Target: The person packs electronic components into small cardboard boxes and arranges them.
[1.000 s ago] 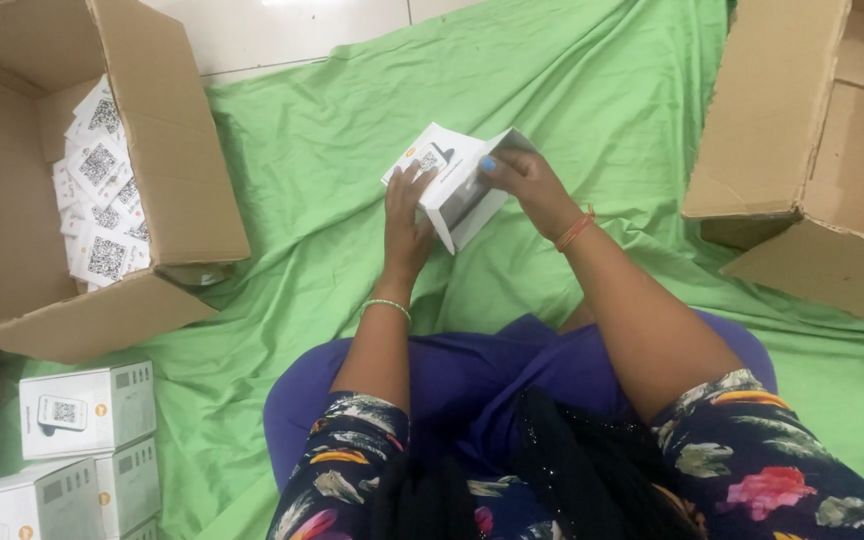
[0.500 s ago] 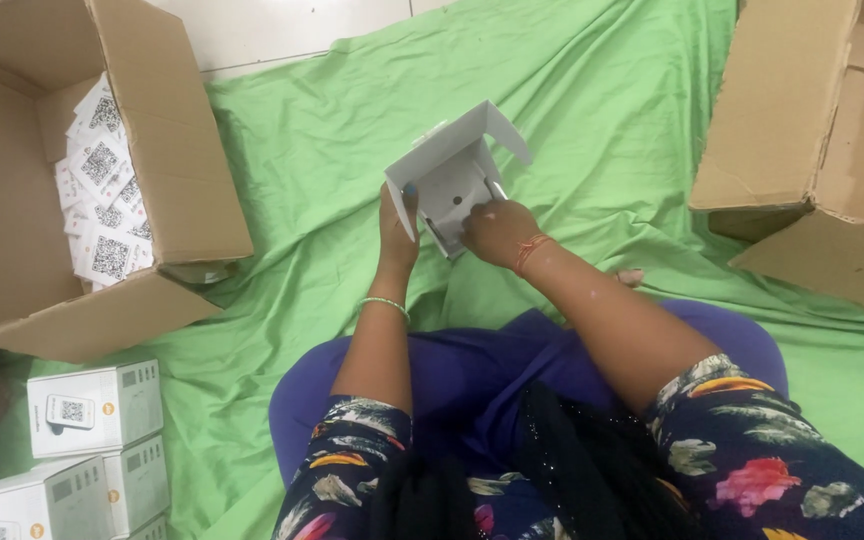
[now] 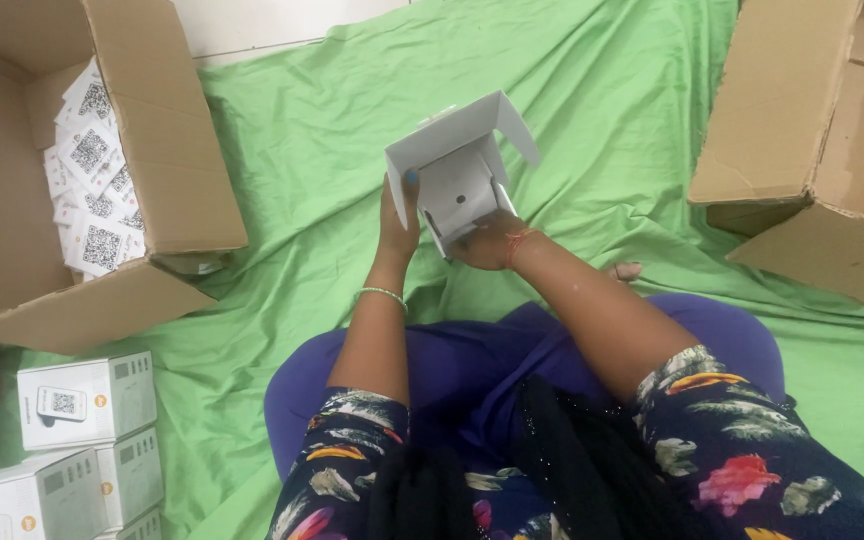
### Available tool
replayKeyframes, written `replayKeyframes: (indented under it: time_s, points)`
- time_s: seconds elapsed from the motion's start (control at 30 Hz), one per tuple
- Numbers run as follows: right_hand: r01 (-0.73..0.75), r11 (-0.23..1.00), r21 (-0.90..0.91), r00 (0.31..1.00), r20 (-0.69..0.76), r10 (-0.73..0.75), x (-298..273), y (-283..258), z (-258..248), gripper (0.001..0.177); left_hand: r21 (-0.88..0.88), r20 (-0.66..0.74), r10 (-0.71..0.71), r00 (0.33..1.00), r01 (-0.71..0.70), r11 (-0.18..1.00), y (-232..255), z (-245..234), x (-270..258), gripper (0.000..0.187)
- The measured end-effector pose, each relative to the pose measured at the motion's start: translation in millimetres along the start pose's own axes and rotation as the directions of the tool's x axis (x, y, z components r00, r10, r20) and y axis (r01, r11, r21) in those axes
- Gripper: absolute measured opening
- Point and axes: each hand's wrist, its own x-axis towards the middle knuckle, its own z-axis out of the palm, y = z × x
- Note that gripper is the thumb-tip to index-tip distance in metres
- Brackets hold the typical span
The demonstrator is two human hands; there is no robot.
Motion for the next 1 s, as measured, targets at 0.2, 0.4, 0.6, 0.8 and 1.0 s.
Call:
replayKeyframes:
  time_s: [0.2, 0.4, 0.6, 0.8, 1.0]
  points:
    - [0.054, 0.984, -0.169, 0.977, -0.193, -0.087, -25.6, -4.8, -8.7, 0.055, 0.059, 0.013, -0.072, 0.997, 0.071, 0.996, -10.8, -6.9, 2.8, 0.046]
    - [0.093, 0.996, -0.013, 0.93, -0.356, -0.092, -30.7, 13.9, -24.3, 0.051, 0.045, 0.11, 0.205, 0.973, -0.211, 0.976, 22.7, -6.2, 2.8, 0.034]
    - [0.136, 0.989, -0.056, 0.785, -0.603, -0.142, -39.3, 11.8, -48.5, 0.041, 0.223, 0.093, 0.252, 0.963, -0.267, 0.937, 51.4, -12.0, 5.6, 0.062]
    - [0.287, 0.953, 0.096, 0.642, -0.758, -0.117, -6.8, 21.1, -29.9, 0.018, 0.186, 0.038, 0.237, 0.971, -0.24, 0.953, 6.1, -7.7, 8.8, 0.057]
    - [0.138, 0.986, 0.094, 0.756, -0.654, -0.044, 36.3, 24.3, -21.7, 0.023, -0.018, 0.031, 0.073, 0.997, -0.072, 0.997, 17.3, -11.9, 10.0, 0.056]
